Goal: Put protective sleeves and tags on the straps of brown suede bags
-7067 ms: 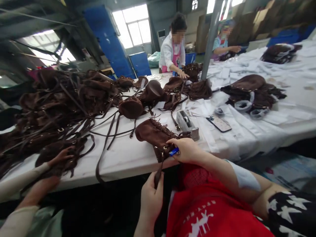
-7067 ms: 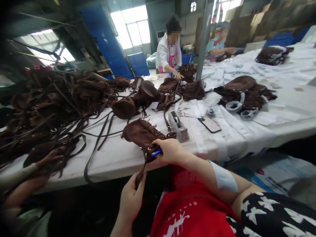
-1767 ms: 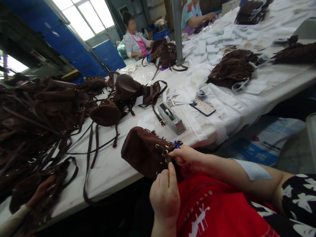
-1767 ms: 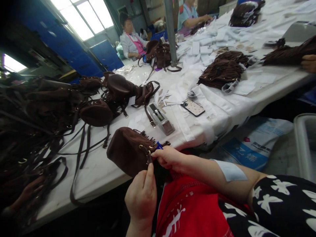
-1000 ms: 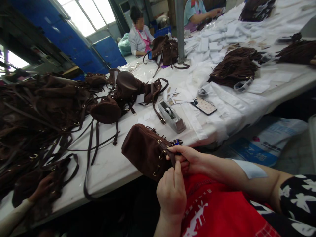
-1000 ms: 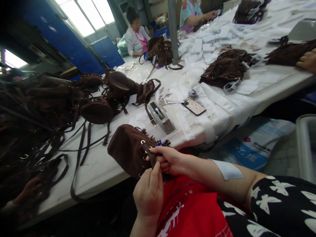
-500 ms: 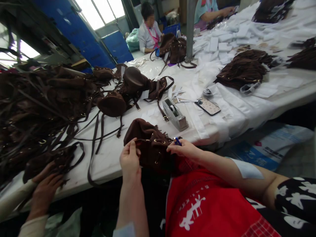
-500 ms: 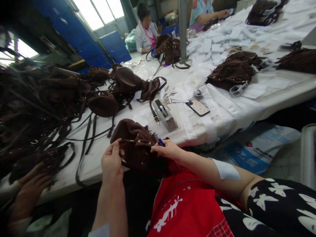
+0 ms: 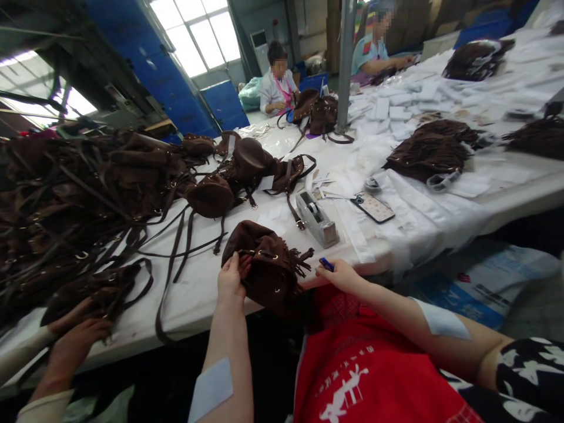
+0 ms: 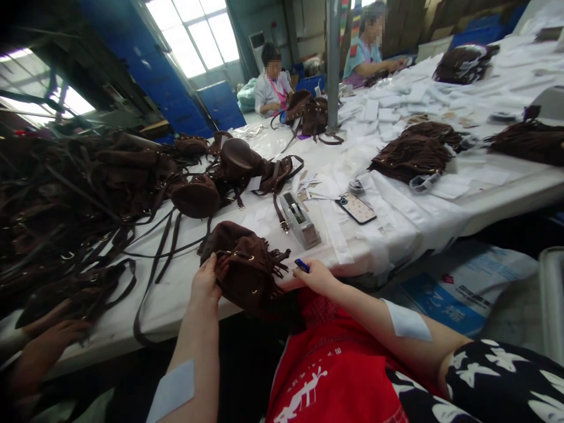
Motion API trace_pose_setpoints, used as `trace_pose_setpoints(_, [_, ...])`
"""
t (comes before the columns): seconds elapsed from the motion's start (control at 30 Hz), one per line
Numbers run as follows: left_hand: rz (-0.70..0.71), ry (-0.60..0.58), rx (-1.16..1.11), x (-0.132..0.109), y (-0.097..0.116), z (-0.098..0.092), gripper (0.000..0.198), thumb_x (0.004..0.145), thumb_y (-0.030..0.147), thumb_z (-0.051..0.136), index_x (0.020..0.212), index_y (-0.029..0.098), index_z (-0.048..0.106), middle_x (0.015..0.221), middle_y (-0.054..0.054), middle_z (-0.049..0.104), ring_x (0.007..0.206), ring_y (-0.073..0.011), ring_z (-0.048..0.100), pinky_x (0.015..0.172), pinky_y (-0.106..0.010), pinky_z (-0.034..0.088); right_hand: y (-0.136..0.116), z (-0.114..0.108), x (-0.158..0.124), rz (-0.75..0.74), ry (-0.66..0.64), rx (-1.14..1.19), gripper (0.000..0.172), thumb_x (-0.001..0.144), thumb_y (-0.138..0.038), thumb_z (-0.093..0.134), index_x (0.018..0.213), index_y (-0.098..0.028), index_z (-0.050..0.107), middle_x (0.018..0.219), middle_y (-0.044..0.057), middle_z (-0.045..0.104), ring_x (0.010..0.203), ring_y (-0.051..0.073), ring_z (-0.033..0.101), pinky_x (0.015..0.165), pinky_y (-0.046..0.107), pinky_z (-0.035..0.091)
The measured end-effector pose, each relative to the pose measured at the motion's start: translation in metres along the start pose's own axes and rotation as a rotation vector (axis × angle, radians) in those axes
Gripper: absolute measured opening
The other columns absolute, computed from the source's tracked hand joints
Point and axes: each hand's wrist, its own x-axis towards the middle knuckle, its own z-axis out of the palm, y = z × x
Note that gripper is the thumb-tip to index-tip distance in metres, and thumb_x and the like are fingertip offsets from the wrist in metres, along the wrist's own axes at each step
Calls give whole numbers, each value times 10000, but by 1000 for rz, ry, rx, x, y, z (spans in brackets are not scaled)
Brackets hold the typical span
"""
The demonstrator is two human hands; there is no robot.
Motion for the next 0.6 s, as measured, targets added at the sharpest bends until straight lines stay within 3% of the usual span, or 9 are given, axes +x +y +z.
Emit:
trace_pose_setpoints(0.07, [-14,15,-5,2,-1,-6,94,895,211,558,895,137,616,699,-12,684,569,-83,658,528,-165,499,-2,-2,1,-29,82,42,208,723,-365,585,751,-168,645,644,2,566,661,173,516,649,290,414])
trace_pose_setpoints(0.13, [-14,12,-6,2,-2,-11,89,899,204,553,889,141,615,705,-9,686,585,-80,661,544,-163,505,-7,-3,3,-55,129,88,264,681,-290,609,910,-171,665,643,-19,545,644,155,494,638,276,405])
trace_pose_setpoints(0.3, [12,-37,34,-2,-7,-17,107,904,204,539,912,147,628,772,-27,705,652,-90,681,562,-164,514,-23,2,9,-89,-38,225,500,664,-290,684,1139,-152,611,571,-75,425,539,96,387,541,229,332])
trace_pose_setpoints(0.37, [30,-48,70,-5,-9,-19,119,902,223,538,915,148,631,796,-35,708,663,-97,683,563,-171,515,-27,5,11,-91,-65,267,478,675,-359,707,1093,-144,622,592,-66,452,559,97,410,554,230,345])
trace_pose_setpoints(0.5, [86,-59,202,-11,-14,-25,135,840,253,617,902,136,646,807,-61,703,679,-131,682,595,-215,528,-27,11,17,-130,-53,270,305,704,-427,682,819,-150,625,694,-14,566,674,131,511,665,260,410])
trace_pose_setpoints(0.6, [177,-37,308,-28,-22,-27,261,747,230,709,988,149,651,975,-89,691,887,-184,676,808,-290,535,-25,16,21,-107,-63,236,300,726,-449,658,756,-157,594,666,-23,547,652,125,495,659,260,406])
